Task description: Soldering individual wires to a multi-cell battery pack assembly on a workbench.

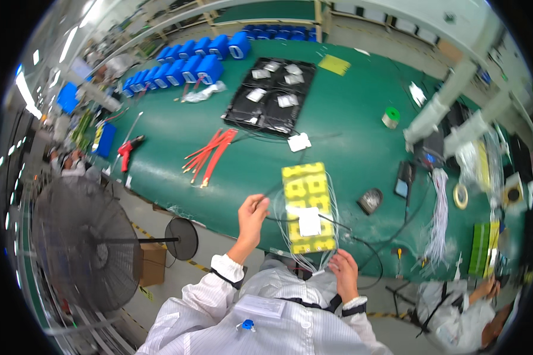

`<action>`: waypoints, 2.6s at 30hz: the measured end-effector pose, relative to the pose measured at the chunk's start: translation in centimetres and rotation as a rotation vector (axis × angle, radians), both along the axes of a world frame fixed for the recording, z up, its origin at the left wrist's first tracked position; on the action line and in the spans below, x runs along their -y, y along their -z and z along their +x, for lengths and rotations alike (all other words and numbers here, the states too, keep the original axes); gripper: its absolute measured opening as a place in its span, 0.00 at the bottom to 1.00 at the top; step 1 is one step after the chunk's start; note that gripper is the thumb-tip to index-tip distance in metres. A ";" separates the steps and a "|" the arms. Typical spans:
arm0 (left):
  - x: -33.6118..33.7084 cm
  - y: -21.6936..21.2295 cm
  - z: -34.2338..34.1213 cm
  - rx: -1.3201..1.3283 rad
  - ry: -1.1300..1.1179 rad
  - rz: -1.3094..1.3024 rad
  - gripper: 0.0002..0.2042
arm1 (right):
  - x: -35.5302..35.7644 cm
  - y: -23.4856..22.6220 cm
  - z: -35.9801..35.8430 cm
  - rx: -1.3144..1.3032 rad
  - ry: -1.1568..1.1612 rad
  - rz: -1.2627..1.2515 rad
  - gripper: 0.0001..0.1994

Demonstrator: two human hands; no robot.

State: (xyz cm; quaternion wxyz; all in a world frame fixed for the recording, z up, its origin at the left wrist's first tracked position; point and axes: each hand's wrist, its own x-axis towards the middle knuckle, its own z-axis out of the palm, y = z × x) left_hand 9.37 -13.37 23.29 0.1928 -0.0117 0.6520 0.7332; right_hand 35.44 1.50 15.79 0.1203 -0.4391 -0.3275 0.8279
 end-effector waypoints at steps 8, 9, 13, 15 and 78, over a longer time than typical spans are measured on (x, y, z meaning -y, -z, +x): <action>13.3 14.3 -2.9 0.675 -0.416 0.302 0.04 | 0.7 3.2 5.2 0.056 -0.177 0.283 0.21; 14.2 15.8 -3.0 0.650 -0.452 0.216 0.04 | 0.8 3.8 6.0 0.037 -0.149 0.245 0.20; 15.4 16.2 -7.4 0.544 -0.447 -0.304 0.16 | 1.6 3.1 6.5 0.138 0.210 -0.133 0.16; 16.9 17.8 -11.4 0.249 -0.445 -0.663 0.22 | 2.8 2.9 7.2 0.229 0.278 -0.128 0.15; 15.9 -4.7 11.6 -0.720 1.093 -0.576 0.11 | 5.1 -12.9 7.7 -0.049 -0.123 0.623 0.11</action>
